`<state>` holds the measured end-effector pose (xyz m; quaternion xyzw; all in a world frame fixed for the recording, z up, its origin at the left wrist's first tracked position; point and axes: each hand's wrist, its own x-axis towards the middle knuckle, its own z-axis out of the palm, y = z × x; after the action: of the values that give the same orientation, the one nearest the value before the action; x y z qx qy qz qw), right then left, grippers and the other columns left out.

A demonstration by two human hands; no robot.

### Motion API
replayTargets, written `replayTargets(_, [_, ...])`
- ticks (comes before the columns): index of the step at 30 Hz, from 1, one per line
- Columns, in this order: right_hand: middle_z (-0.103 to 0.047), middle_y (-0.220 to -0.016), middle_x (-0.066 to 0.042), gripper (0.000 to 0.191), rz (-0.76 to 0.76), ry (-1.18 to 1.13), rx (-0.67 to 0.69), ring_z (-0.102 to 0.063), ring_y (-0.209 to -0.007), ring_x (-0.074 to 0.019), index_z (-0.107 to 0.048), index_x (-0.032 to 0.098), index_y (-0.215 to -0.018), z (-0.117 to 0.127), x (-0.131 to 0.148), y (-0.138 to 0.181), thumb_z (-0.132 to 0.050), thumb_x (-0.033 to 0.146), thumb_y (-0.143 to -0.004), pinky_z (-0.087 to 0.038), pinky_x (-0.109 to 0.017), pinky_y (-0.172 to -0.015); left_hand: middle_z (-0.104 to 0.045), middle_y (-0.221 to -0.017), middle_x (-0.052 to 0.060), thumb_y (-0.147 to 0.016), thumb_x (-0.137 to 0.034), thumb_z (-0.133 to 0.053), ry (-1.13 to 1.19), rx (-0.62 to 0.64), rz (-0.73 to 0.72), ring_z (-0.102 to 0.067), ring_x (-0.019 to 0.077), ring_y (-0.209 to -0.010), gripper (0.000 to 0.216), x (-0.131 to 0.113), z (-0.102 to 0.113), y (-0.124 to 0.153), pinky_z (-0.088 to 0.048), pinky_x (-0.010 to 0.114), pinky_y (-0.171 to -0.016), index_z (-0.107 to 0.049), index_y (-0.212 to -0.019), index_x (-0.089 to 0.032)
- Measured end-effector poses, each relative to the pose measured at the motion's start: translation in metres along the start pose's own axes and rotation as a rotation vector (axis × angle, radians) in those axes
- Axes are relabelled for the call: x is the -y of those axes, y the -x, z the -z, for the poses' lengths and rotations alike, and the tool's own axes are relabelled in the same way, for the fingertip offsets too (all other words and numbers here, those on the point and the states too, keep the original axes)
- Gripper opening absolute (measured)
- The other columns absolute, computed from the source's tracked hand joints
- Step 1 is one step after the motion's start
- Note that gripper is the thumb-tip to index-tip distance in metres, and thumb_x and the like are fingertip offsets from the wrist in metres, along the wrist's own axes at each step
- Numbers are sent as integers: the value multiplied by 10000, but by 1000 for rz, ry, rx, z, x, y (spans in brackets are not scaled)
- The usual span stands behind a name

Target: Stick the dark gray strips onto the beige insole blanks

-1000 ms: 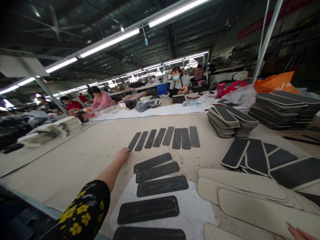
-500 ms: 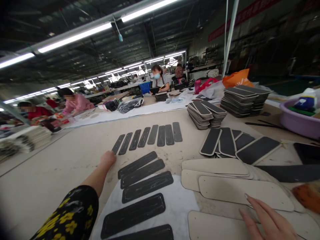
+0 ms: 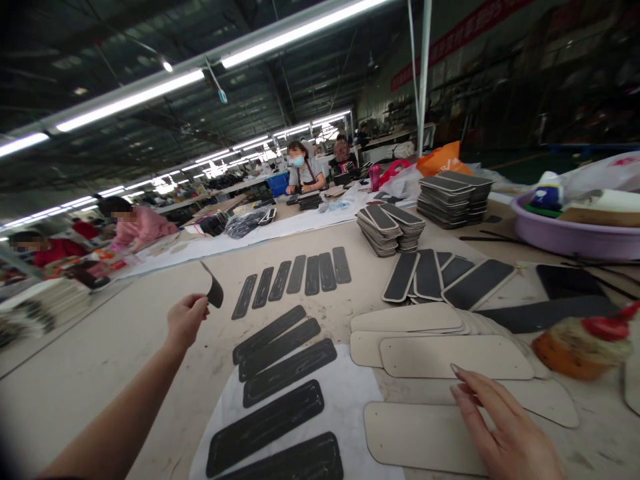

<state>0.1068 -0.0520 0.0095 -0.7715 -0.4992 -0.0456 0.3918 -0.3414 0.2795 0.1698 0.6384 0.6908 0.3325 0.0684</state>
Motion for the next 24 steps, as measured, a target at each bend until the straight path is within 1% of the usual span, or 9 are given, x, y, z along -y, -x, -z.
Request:
replayTargets(2, [-605, -1095, -80, 462, -171, -183, 19, -579, -967, -245, -578, 216, -1065, 8, 17, -3, -490, 548, -755, -443, -387, -900, -547, -540, -2, -714, -345, -513, 338, 124, -99, -507, 129, -507, 266, -30, 9, 35, -404, 214, -498, -619, -817, -125])
replayTargets(3, [-616, -1076, -83, 466, -281, -293, 41, -585, -953, -244, -585, 215, -1059, 12, 24, -4, -514, 547, -741, -446, -385, -892, -528, -530, -9, -708, -338, -544, 483, 224, -131, -476, 114, -490, 230, -44, 14, 54, -385, 207, -486, -609, -781, -130])
replayTargets(6, [-645, -1000, -93, 489, -594, -666, 147, -613, -845, -213, -583, 196, -1075, 21, 44, -5, -532, 548, -740, -482, -364, -825, -491, -544, -22, -681, -307, -618, 792, 553, -83, -418, 84, -475, 173, -83, 29, 110, -335, 189, -449, -587, -729, -144])
replayTargets(9, [-641, -996, -103, 502, -717, -990, 200, -594, -819, -188, -606, 173, -1046, 26, 62, -2, -555, 558, -728, -502, -323, -746, -490, -639, -6, -664, -293, -655, 898, 860, 8, -417, 78, -514, 166, -113, 40, 154, -331, 185, -447, -585, -707, -149])
replayTargets(12, [-616, -1050, -106, 473, -802, -1122, 310, -573, -869, -180, -644, 167, -969, 29, 72, 2, -550, 565, -733, -490, -293, -721, -474, -715, 7, -672, -306, -662, 877, 1100, 57, -428, 87, -560, 179, -133, 44, 185, -344, 194, -462, -570, -672, -153])
replayTargets(15, [-605, -1049, -100, 449, -819, -1157, 411, -554, -877, -164, -658, 158, -920, 36, 70, 8, -556, 555, -734, -473, -260, -693, -446, -730, -1, -663, -312, -673, 843, 1181, 92, -411, 81, -559, 184, -145, 42, 204, -330, 194, -457, -568, -681, -162])
replayTargets(19, [-621, -956, -83, 426, -830, -1192, 528, -538, -781, -123, -661, 148, -872, 48, 62, 16, -590, 538, -716, -451, -219, -631, -464, -796, 1, -646, -295, -689, 806, 1176, 125, -400, 65, -555, 184, -153, 39, 219, -326, 190, -467, -570, -699, -164])
replayTargets(21, [-622, -942, -73, 409, -835, -1239, 541, -535, -742, -105, -655, 150, -864, 51, 58, 18, -610, 525, -707, -447, -209, -616, -474, -828, 5, -635, -289, -694, 791, 1163, 131, -395, 58, -549, 190, -155, 39, 224, -326, 188, -468, -570, -701, -161])
replayTargets(24, [-621, -923, -66, 381, -868, -1332, 550, -545, -715, -91, -637, 148, -858, 49, 58, 18, -631, 497, -703, -451, -207, -619, -471, -787, 7, -617, -297, -694, 779, 1156, 113, -383, 61, -529, 202, -159, 41, 230, -309, 190, -444, -568, -679, -151])
